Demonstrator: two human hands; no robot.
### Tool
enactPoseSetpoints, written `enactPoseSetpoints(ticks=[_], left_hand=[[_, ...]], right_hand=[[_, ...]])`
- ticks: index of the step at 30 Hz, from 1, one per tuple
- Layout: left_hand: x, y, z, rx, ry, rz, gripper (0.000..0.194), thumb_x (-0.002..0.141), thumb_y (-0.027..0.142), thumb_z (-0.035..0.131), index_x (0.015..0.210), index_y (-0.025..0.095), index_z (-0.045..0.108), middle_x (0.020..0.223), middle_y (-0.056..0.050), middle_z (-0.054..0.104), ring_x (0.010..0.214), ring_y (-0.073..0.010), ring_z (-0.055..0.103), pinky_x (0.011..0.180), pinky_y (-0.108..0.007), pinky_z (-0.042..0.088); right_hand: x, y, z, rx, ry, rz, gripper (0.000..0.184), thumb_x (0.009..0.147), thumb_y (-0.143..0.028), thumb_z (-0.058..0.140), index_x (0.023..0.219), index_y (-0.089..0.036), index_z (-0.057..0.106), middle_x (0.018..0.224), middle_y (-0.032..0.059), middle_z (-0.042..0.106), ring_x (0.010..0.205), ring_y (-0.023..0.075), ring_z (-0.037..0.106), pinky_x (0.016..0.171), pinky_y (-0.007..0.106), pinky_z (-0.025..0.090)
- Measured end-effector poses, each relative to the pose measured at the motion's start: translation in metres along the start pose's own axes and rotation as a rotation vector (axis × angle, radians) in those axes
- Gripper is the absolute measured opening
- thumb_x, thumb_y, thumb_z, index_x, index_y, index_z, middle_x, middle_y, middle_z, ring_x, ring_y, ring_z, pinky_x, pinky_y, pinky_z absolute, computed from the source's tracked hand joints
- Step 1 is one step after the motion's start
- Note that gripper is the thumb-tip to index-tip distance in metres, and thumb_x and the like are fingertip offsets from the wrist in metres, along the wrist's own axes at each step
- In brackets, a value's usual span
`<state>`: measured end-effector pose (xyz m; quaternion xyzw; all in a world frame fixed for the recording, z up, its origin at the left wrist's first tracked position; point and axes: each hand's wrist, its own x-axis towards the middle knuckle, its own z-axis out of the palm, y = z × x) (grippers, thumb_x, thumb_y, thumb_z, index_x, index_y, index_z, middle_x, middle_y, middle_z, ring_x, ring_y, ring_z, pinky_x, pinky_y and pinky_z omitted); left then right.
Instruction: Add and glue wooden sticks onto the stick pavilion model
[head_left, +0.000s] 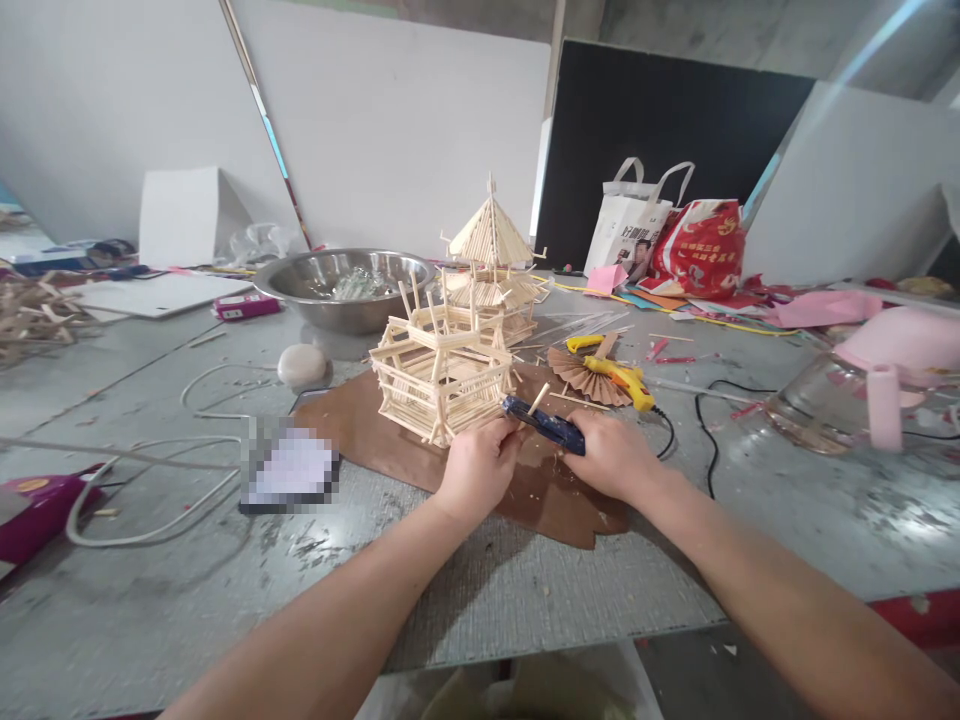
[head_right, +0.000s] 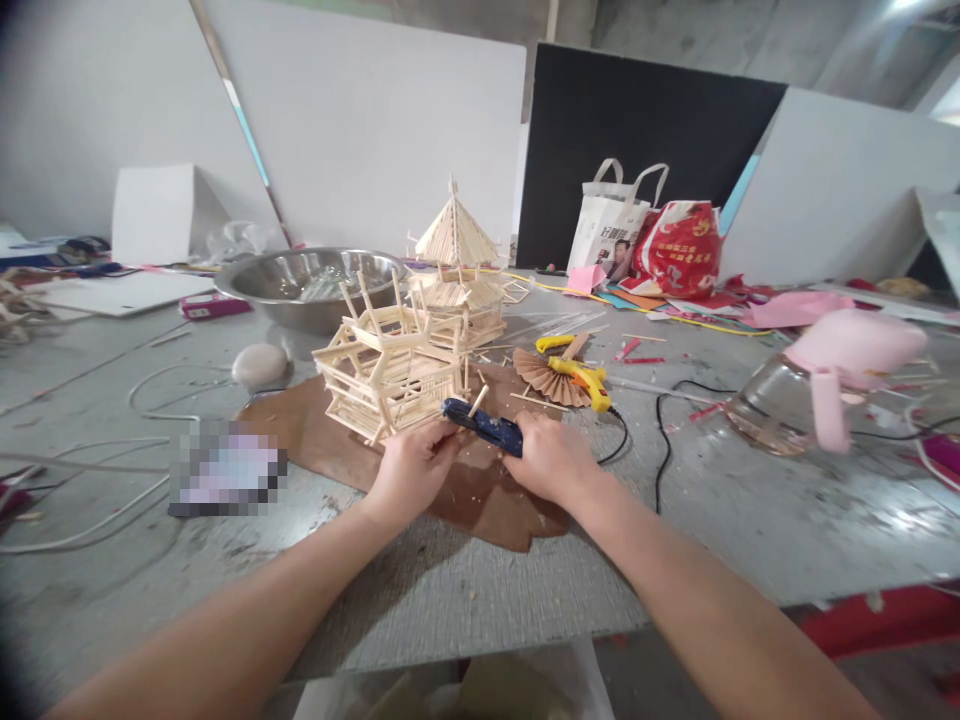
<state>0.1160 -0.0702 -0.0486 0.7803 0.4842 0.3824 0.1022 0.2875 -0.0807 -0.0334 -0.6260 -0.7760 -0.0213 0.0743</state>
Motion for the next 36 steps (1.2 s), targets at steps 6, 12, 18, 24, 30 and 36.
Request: enactPoseSetpoints(ticks=[6, 12, 18, 24, 30, 36], left_hand=[[0.0004, 0.0002, 0.0004, -0.008, -0.009, -0.012, 0.016, 0.074, 0.018, 0.048, 0.063, 0.017, 0.059, 0.058, -0.001, 0.058, 0.058, -0.0128, 0.053, 0.055, -0.021, 0.037], [0.0005, -0.0015, 0.0011, -0.005, -0.012, -0.011, 0.017, 0.074, 0.019, 0.047, 0.061, 0.016, 0.058, 0.056, -0.001, 0.057, 0.056, -0.0123, 0.052, 0.054, -0.021, 0.036], [0.0008, -0.0009, 0.0011, -0.02, -0.023, -0.011, 0.018, 0.074, 0.019, 0.047, 0.06, 0.016, 0.057, 0.054, -0.001, 0.055, 0.054, -0.0114, 0.05, 0.052, -0.02, 0.034], [0.001, -0.001, 0.0014, -0.028, -0.029, -0.025, 0.019, 0.074, 0.019, 0.047, 0.058, 0.016, 0.057, 0.052, 0.001, 0.052, 0.052, -0.0101, 0.047, 0.051, -0.019, 0.032], [0.0008, -0.0019, 0.0023, -0.027, -0.041, -0.03, 0.019, 0.074, 0.018, 0.047, 0.059, 0.015, 0.057, 0.051, 0.001, 0.051, 0.051, -0.0092, 0.046, 0.051, -0.019, 0.032], [0.0008, -0.0027, 0.0024, -0.032, -0.048, -0.033, 0.019, 0.074, 0.018, 0.047, 0.059, 0.015, 0.057, 0.052, 0.001, 0.053, 0.053, -0.0096, 0.047, 0.052, -0.019, 0.032]], right_hand=[[-0.0003, -0.0005, 0.0007, -0.032, -0.003, 0.028, 0.023, 0.072, -0.037, 0.047, 0.085, -0.019, 0.051, 0.079, 0.0061, 0.064, 0.073, 0.0214, 0.06, 0.054, 0.026, 0.033], [-0.0001, -0.0015, -0.0003, -0.021, 0.006, 0.035, 0.039, 0.074, -0.054, 0.039, 0.084, -0.019, 0.052, 0.078, 0.0077, 0.064, 0.072, 0.0225, 0.061, 0.053, 0.027, 0.035], [0.0006, -0.0012, 0.0001, -0.021, -0.006, 0.048, 0.038, 0.075, -0.053, 0.039, 0.084, -0.019, 0.053, 0.076, 0.008, 0.064, 0.072, 0.0229, 0.061, 0.053, 0.027, 0.035], [0.0012, -0.0008, -0.001, -0.023, -0.029, 0.051, 0.037, 0.074, -0.052, 0.04, 0.084, -0.019, 0.053, 0.078, 0.0079, 0.064, 0.073, 0.0234, 0.061, 0.053, 0.027, 0.036], [0.0011, -0.001, -0.0026, -0.019, -0.056, 0.057, 0.036, 0.074, -0.05, 0.041, 0.085, -0.018, 0.054, 0.078, 0.0086, 0.064, 0.074, 0.0246, 0.061, 0.054, 0.028, 0.037], [0.0017, -0.0001, -0.0012, -0.015, -0.058, 0.061, 0.038, 0.074, -0.052, 0.04, 0.085, -0.019, 0.055, 0.078, 0.009, 0.065, 0.073, 0.0235, 0.061, 0.053, 0.027, 0.036]])
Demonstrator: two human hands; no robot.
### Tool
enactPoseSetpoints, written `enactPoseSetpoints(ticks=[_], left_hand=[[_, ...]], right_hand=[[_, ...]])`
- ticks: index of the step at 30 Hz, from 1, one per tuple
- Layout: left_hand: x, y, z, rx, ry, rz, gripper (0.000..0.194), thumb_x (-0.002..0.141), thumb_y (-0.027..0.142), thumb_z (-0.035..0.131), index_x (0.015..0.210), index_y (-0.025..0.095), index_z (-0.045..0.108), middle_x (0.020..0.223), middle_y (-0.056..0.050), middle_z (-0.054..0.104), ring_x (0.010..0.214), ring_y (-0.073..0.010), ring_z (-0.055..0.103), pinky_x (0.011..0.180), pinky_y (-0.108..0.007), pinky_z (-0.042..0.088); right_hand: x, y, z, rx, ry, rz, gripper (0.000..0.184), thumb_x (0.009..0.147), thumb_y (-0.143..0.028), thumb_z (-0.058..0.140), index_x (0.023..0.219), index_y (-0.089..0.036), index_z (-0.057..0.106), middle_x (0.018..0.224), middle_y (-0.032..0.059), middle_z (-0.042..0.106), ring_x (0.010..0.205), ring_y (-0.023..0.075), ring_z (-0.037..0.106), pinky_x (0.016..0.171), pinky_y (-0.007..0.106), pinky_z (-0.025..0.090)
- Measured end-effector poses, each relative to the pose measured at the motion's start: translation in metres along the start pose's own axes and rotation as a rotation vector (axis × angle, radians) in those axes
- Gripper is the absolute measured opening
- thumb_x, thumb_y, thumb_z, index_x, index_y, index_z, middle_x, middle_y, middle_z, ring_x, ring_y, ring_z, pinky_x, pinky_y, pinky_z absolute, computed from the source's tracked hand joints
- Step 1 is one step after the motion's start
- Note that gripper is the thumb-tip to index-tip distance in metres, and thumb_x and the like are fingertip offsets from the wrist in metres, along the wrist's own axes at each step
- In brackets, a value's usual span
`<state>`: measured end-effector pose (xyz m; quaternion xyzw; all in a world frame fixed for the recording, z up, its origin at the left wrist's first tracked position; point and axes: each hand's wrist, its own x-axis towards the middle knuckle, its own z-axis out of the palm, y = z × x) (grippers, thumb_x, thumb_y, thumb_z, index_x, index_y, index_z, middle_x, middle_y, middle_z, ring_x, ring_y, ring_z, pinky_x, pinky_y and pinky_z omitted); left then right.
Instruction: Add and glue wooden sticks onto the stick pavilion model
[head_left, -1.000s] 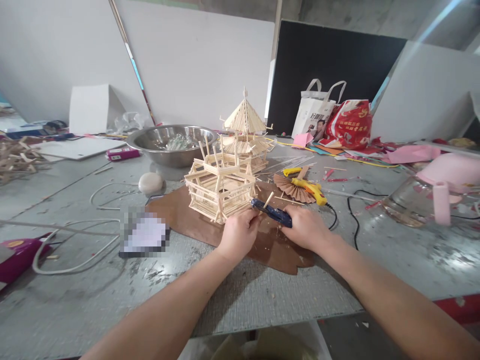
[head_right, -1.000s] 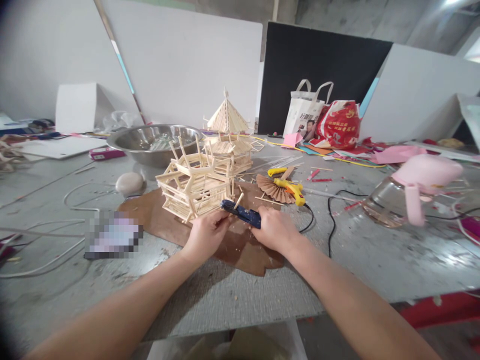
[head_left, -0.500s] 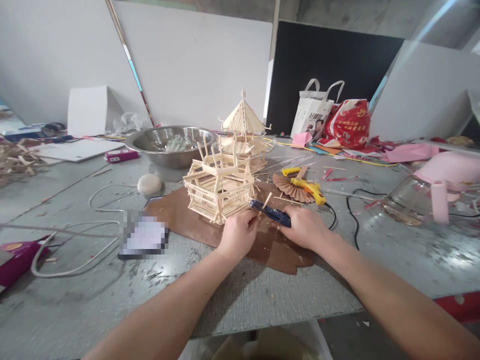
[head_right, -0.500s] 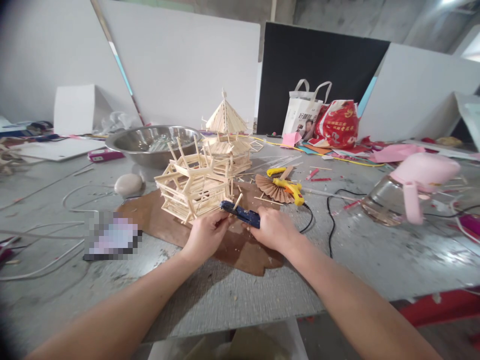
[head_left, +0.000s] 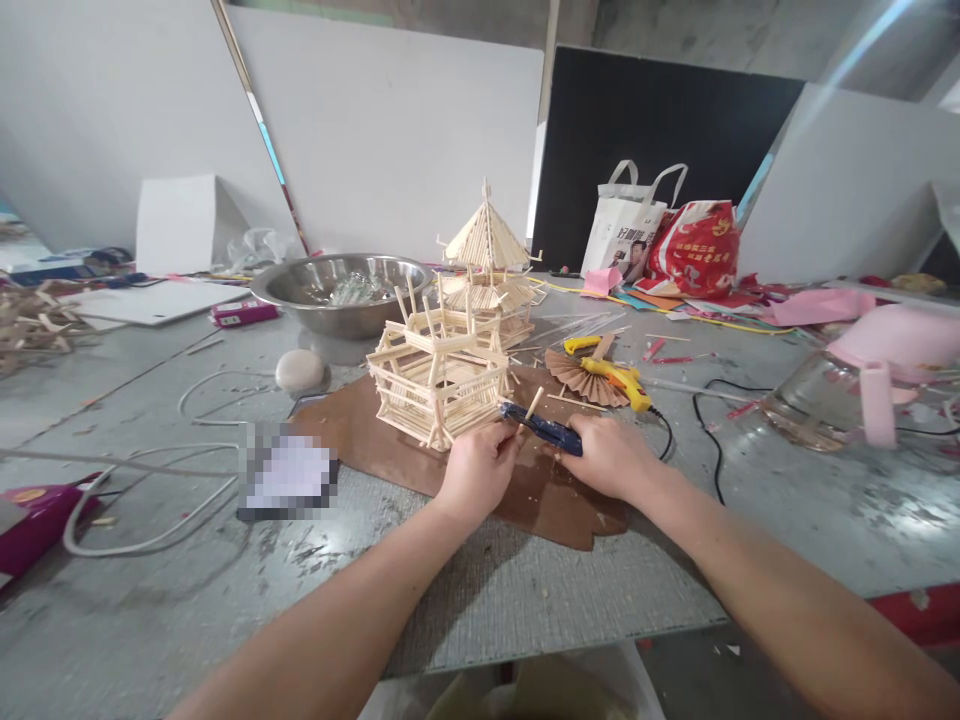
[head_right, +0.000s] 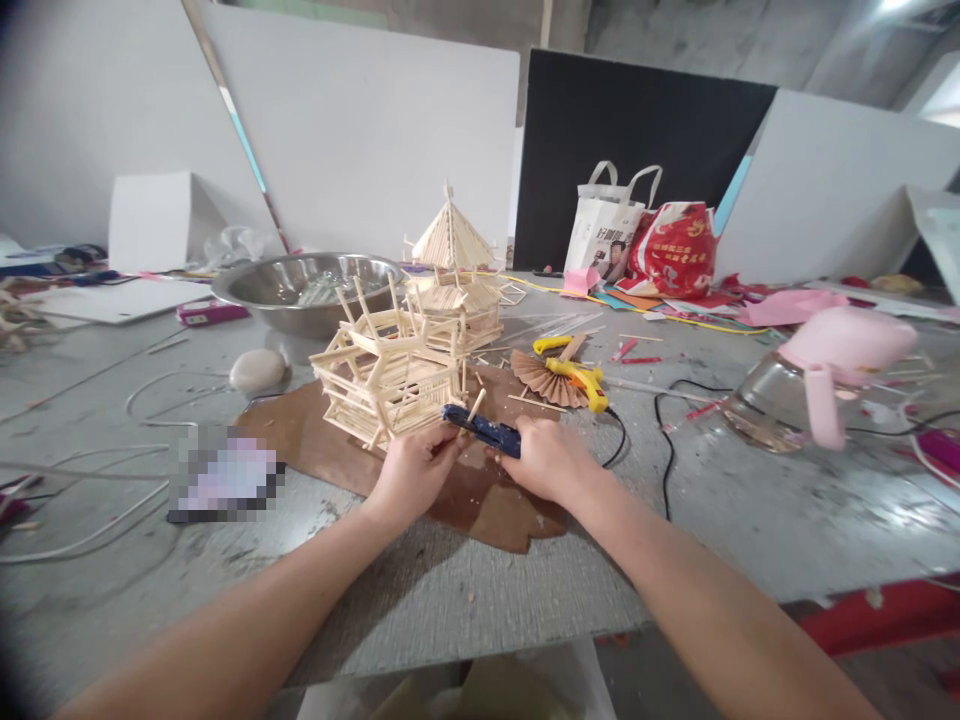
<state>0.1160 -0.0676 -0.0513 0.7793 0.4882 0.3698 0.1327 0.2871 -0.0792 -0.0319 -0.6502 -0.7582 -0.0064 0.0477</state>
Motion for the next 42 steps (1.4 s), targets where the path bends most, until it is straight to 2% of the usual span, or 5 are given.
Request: enactPoseSetpoints(ticks=[11, 17, 23, 30, 42], left_hand=[[0.001, -0.002, 0.0, -0.033, 0.003, -0.017, 0.017, 0.074, 0.02, 0.048, 0.062, 0.016, 0.06, 0.054, 0.0, 0.055, 0.054, -0.0111, 0.05, 0.053, -0.02, 0.034], [0.001, -0.004, 0.001, -0.033, 0.017, 0.023, 0.014, 0.074, 0.017, 0.049, 0.063, 0.016, 0.058, 0.057, 0.0, 0.056, 0.057, -0.0121, 0.052, 0.054, -0.021, 0.036], [0.001, -0.002, 0.001, 0.031, 0.105, 0.134, 0.012, 0.075, 0.015, 0.049, 0.067, 0.016, 0.058, 0.062, -0.001, 0.06, 0.062, -0.0126, 0.055, 0.057, -0.021, 0.04], [0.004, -0.004, 0.001, 0.126, 0.181, 0.277, 0.015, 0.077, 0.016, 0.048, 0.063, 0.016, 0.054, 0.061, -0.001, 0.058, 0.061, -0.0121, 0.054, 0.057, -0.021, 0.042], [0.005, -0.006, 0.002, 0.196, 0.169, 0.299, 0.019, 0.08, 0.021, 0.044, 0.067, 0.015, 0.055, 0.065, -0.003, 0.058, 0.065, -0.014, 0.055, 0.06, -0.024, 0.044]], right_hand=[[0.001, 0.003, 0.005, 0.025, 0.07, -0.043, 0.039, 0.073, -0.054, 0.04, 0.084, -0.019, 0.054, 0.077, 0.0086, 0.064, 0.072, 0.0245, 0.06, 0.053, 0.029, 0.037], [0.007, 0.011, 0.009, 0.191, 0.126, -0.222, 0.042, 0.074, -0.042, 0.047, 0.108, -0.018, 0.046, 0.101, 0.0088, 0.057, 0.092, 0.0216, 0.054, 0.072, 0.031, 0.04], [0.011, 0.019, 0.013, 0.245, 0.136, -0.318, 0.052, 0.071, -0.027, 0.048, 0.12, -0.014, 0.036, 0.116, 0.0121, 0.047, 0.107, 0.0216, 0.044, 0.089, 0.034, 0.033], [0.011, 0.019, 0.011, 0.234, 0.135, -0.336, 0.057, 0.066, -0.019, 0.047, 0.122, -0.014, 0.035, 0.117, 0.0128, 0.046, 0.107, 0.0233, 0.043, 0.087, 0.036, 0.034], [0.012, 0.022, 0.013, 0.253, 0.127, -0.368, 0.06, 0.066, -0.019, 0.043, 0.124, -0.01, 0.032, 0.122, 0.0156, 0.042, 0.114, 0.0231, 0.038, 0.093, 0.039, 0.032]])
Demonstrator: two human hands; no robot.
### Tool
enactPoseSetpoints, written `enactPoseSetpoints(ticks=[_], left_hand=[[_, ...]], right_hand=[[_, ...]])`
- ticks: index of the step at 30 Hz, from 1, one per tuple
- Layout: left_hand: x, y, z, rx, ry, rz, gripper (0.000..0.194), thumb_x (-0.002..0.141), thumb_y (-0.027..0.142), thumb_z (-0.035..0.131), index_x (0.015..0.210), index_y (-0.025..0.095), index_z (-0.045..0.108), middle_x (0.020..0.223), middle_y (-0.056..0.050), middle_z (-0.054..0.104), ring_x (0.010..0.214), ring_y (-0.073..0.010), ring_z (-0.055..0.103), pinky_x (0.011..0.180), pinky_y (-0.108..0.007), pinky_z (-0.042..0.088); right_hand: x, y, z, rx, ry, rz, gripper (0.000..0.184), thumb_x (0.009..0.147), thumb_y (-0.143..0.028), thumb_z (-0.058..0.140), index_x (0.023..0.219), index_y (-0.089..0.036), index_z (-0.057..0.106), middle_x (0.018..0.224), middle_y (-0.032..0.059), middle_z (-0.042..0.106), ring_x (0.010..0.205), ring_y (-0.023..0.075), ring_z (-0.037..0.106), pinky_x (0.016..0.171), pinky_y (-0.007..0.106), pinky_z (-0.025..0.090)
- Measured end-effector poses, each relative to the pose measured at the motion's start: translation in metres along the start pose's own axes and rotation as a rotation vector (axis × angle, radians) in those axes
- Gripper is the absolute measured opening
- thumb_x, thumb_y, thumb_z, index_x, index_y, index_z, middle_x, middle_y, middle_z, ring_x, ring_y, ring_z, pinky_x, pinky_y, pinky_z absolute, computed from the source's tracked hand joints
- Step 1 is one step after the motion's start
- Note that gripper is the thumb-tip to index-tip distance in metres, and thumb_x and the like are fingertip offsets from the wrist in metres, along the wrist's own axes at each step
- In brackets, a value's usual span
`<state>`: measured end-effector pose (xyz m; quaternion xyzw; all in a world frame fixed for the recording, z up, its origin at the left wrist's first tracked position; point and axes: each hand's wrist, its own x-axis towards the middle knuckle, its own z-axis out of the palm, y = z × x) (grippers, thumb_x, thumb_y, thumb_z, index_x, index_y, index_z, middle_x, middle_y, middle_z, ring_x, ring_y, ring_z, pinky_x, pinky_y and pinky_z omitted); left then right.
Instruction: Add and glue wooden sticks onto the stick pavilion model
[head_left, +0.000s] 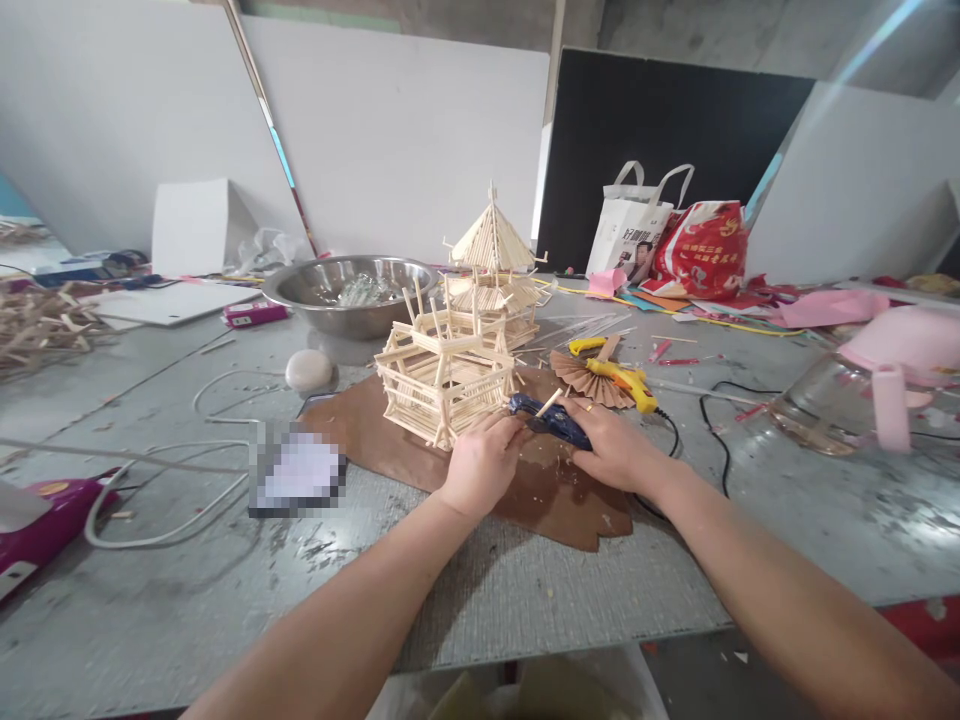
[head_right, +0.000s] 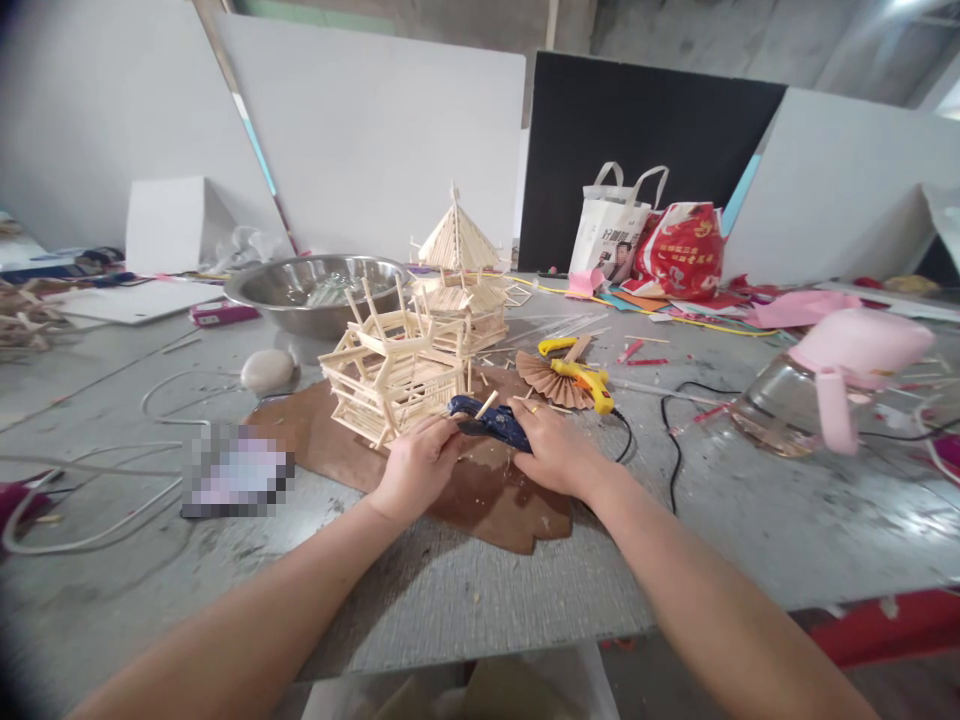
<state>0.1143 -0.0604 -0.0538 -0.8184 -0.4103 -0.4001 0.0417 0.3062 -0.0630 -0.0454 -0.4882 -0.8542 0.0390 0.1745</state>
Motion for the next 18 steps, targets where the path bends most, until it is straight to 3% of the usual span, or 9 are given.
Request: enactPoseSetpoints(ticks=[18], left_hand=[[0.0009, -0.0025, -0.0011, 0.037, -0.024, 0.054, 0.019, 0.082, 0.02, 0.041, 0.08, 0.014, 0.058, 0.069, -0.004, 0.059, 0.067, -0.0152, 0.053, 0.062, -0.025, 0.044]], right_hand=[[-0.001, 0.0025, -0.0039, 0.019, -0.024, -0.046, 0.061, 0.066, -0.016, 0.043, 0.125, -0.012, 0.031, 0.125, 0.0143, 0.04, 0.116, 0.0225, 0.037, 0.095, 0.039, 0.03]])
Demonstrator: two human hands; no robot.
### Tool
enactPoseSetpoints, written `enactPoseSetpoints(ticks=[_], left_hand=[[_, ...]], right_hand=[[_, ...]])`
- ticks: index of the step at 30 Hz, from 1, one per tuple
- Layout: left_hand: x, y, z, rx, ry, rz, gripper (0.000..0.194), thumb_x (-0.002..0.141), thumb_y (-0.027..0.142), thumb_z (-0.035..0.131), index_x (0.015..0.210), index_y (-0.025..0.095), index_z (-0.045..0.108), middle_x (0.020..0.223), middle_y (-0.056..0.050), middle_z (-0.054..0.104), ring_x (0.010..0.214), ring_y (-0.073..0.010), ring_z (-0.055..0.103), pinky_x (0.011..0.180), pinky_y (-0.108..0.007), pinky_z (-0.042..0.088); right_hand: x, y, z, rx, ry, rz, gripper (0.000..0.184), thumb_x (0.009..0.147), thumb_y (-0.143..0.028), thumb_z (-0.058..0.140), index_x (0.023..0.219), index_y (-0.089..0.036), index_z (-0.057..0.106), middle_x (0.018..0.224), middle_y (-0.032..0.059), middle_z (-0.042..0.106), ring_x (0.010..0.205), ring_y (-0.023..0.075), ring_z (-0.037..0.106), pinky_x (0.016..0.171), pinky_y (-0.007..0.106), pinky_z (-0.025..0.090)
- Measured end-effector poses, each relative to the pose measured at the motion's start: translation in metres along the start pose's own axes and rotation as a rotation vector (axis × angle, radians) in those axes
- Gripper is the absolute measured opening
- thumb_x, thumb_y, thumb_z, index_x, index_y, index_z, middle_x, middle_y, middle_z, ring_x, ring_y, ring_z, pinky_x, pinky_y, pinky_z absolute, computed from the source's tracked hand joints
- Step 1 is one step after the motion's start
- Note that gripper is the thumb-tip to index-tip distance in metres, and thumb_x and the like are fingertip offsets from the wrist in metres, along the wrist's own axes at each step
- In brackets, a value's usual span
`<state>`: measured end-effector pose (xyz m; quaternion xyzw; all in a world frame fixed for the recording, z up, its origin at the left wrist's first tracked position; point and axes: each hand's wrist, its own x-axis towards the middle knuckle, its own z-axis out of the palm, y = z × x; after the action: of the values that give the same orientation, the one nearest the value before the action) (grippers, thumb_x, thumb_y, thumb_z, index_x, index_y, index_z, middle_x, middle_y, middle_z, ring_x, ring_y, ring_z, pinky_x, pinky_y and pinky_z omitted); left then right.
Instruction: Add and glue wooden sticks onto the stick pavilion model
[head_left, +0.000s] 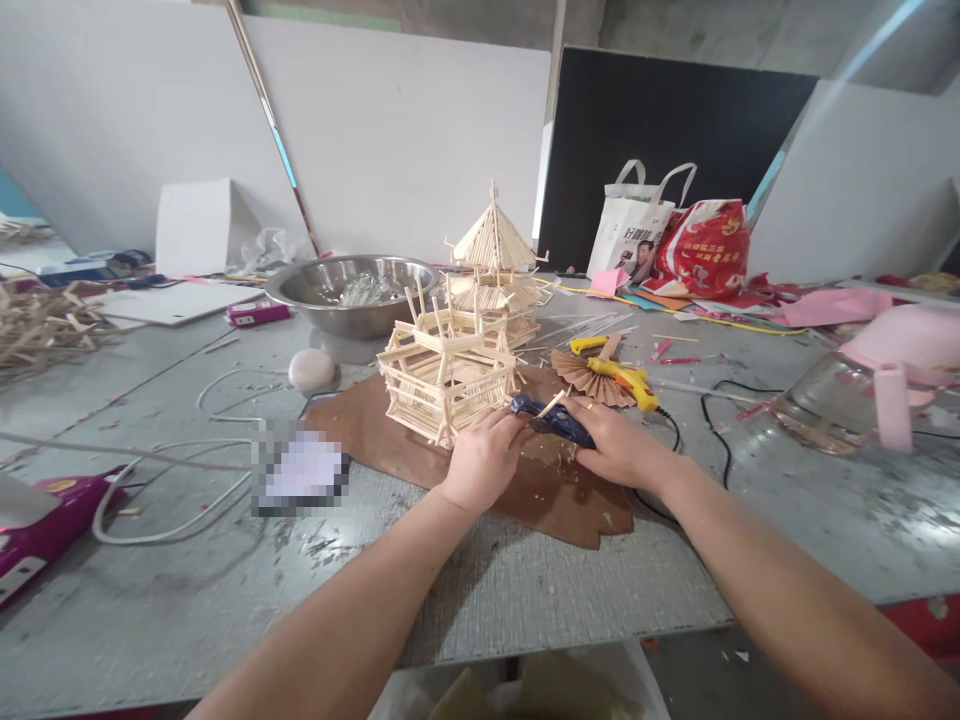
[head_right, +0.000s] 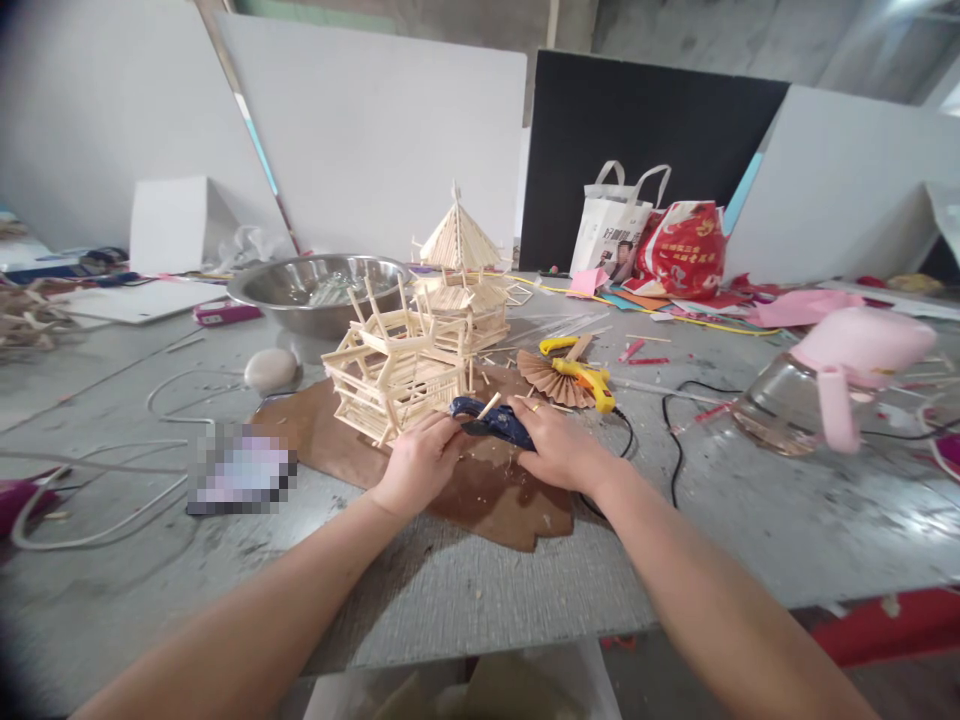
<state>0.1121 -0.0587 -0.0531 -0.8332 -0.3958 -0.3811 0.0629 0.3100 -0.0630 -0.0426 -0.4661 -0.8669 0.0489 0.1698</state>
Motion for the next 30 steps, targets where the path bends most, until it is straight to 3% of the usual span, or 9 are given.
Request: enactPoseSetpoints(ticks=[17, 27, 30], left_hand=[[0.0, -0.002, -0.006, 0.207, -0.051, 0.131, 0.022, 0.082, 0.017, 0.037, 0.083, 0.016, 0.059, 0.067, -0.004, 0.056, 0.066, -0.0157, 0.049, 0.059, -0.026, 0.041], [0.0, 0.0, -0.011, 0.305, -0.07, 0.157, 0.021, 0.078, 0.014, 0.04, 0.09, 0.017, 0.058, 0.071, -0.005, 0.058, 0.069, -0.0172, 0.05, 0.059, -0.028, 0.041], [0.001, 0.001, -0.011, 0.281, -0.064, 0.109, 0.019, 0.078, 0.014, 0.042, 0.084, 0.016, 0.059, 0.069, -0.005, 0.058, 0.068, -0.0177, 0.05, 0.057, -0.027, 0.039]], right_hand=[[0.0, 0.002, -0.001, -0.038, -0.01, -0.014, 0.065, 0.066, -0.019, 0.044, 0.129, -0.009, 0.027, 0.127, 0.0149, 0.039, 0.118, 0.0222, 0.034, 0.096, 0.039, 0.03], [0.0, 0.003, -0.004, -0.021, -0.027, -0.011, 0.065, 0.066, -0.018, 0.044, 0.129, -0.014, 0.029, 0.13, 0.0107, 0.036, 0.12, 0.0213, 0.032, 0.097, 0.039, 0.028], [0.0, -0.001, -0.006, -0.038, -0.038, -0.003, 0.065, 0.066, -0.018, 0.043, 0.129, -0.011, 0.029, 0.13, 0.0125, 0.037, 0.119, 0.0218, 0.033, 0.097, 0.038, 0.029]])
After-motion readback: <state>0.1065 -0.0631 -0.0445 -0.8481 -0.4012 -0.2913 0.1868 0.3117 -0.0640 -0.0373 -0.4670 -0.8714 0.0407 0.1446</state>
